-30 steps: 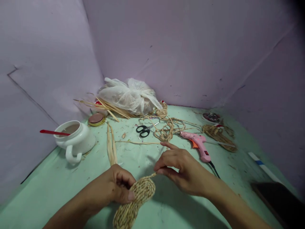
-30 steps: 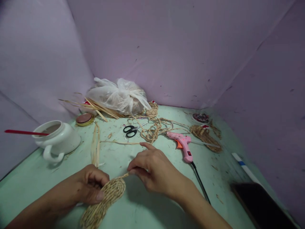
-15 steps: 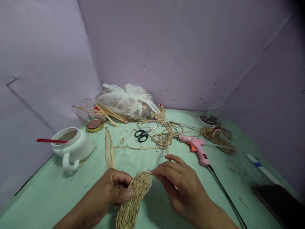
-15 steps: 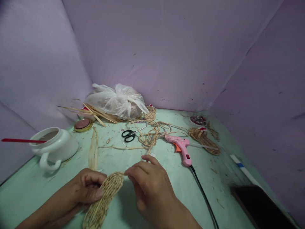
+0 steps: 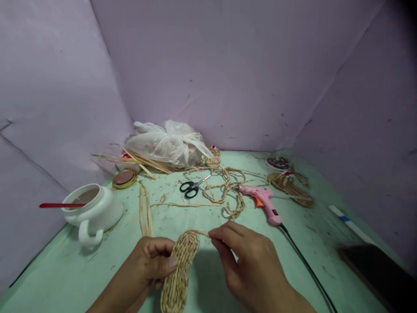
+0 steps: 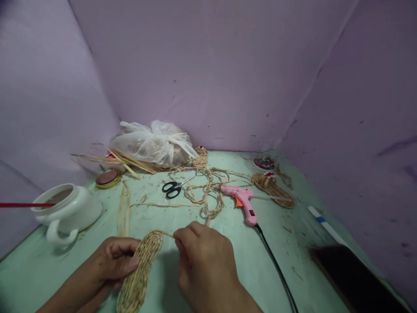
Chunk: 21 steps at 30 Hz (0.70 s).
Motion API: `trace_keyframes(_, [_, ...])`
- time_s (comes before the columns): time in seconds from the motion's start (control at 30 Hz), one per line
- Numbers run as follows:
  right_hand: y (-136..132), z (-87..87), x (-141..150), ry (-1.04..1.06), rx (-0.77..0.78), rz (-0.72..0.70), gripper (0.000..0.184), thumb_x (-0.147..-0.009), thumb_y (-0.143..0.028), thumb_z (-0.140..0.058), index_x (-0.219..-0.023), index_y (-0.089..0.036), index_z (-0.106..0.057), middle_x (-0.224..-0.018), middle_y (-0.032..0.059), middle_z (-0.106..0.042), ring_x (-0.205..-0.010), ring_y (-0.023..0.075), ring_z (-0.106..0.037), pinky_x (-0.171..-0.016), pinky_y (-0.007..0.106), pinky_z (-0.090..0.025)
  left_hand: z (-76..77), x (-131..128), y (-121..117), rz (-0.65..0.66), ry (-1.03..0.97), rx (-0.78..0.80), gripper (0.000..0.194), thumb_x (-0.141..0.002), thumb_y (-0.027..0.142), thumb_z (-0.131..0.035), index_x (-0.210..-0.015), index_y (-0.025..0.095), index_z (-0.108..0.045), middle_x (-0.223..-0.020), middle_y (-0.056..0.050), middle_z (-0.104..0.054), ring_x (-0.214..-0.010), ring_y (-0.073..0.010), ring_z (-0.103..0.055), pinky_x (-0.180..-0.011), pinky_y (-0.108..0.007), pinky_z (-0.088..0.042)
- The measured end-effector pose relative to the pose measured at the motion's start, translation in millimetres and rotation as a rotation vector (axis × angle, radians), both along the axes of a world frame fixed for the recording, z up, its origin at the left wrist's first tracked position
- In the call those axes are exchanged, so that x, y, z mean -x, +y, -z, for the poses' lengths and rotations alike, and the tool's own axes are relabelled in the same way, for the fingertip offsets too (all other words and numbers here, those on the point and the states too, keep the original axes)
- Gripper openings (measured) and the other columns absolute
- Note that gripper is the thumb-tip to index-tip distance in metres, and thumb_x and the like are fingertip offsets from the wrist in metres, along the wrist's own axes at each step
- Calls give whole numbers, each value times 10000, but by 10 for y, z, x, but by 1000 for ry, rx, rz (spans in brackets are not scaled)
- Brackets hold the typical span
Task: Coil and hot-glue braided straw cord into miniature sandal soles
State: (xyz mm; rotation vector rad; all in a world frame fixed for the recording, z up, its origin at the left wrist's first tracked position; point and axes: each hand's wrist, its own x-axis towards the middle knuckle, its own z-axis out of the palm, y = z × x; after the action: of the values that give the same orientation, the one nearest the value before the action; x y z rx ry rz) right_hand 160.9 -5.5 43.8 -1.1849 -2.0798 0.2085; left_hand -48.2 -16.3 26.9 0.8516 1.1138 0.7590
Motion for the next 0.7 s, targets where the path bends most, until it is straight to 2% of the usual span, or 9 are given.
trace_keyframes(0.1, [-35, 36, 52, 26, -188, 15, 204, -790, -89, -489, -825, -167, -674, -702, 57, -683, -595, 182, -646, -505, 269, -484, 22, -7, 0, -24, -16, -1, 370, -565, 427, -798, -729, 102, -730, -558, -20, -560, -471, -47, -342, -430, -184, -197])
trace_keyframes(0.2, [-57, 105, 111, 88, -267, 17, 194, -781, -74, -510, -861, -163, -662, -723, 56, -686, -608, 175, -637, -511, 263, -475, 26, -17, -6, -44, -23, -7, 361, -568, 421, -803, -725, 105, -725, -551, -9, -541, -477, -48, -340, -431, -180, -207])
trace_keyframes(0.43, [-99, 161, 160, 174, -280, 41, 191, -772, -91, -518, -866, -182, -658, -718, 52, -685, -618, 189, -628, -552, 302, -488, -7, -59, -20, -63, -22, -3, 398, -545, 451, -812, -716, 105, -716, -558, -19, -557, -464, -48, -350, -420, -178, -203])
trace_keyframes(0.6, [-131, 113, 156, 102, -283, -30, 246, -745, -76, -525, -934, -151, -663, -735, 74, -698, -625, 195, -637, -593, 314, -524, -12, -88, -23, -104, -25, -23, 390, -539, 451, -820, -692, 108, -715, -545, -8, -543, -460, -43, -333, -419, -174, -210])
trace_keyframes(0.7, [-143, 130, 162, 200, -227, -49, 269, -738, -77, -509, -940, -148, -672, -739, 89, -696, -631, 201, -641, -570, 311, -530, 16, -101, -19, -99, -43, -39, 352, -564, 425, -812, -681, 110, -709, -545, 5, -516, -476, -44, -315, -427, -172, -222])
